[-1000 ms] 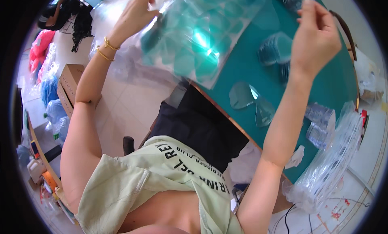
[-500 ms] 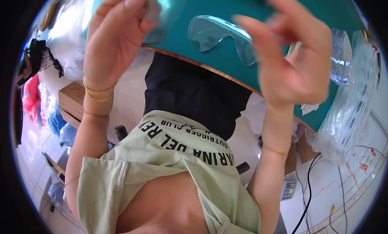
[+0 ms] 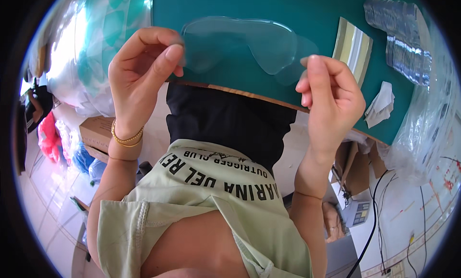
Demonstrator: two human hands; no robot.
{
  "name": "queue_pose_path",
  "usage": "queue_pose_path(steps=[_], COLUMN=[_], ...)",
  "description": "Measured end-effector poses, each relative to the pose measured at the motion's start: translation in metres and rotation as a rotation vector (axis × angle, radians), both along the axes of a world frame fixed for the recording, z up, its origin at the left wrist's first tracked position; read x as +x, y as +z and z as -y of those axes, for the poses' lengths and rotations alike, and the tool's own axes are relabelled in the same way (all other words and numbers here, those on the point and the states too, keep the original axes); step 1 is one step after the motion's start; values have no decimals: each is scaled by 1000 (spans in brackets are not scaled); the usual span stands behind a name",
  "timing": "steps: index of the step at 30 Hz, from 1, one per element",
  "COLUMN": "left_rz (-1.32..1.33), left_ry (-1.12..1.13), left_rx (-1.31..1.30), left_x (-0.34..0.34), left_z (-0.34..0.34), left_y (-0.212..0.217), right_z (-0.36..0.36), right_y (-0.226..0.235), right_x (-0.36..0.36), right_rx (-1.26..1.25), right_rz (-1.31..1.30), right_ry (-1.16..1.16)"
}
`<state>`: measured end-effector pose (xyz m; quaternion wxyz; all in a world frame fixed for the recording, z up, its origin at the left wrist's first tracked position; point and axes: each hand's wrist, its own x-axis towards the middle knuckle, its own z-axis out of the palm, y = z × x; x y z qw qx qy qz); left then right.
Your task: Wiping plastic lenses and placing them into protective plastic bags.
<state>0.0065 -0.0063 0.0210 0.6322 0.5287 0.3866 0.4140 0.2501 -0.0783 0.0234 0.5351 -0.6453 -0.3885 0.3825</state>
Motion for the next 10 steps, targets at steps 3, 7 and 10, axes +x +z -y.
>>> queue_pose_path(steps=[3, 7, 10], left_rz=[-212, -367, -407], left_ry=[111, 212, 232], left_rx=[63, 106, 90], left_x=[6, 11, 14], left_z=[-4, -4, -4], left_y=[-4, -9, -10], right_z=[-10, -16, -20], right_y=[1, 0, -2], right_x=[-11, -11, -11], right_rx=[-146, -234, -282], right_rz=[104, 128, 158], right_ry=[-52, -53, -48])
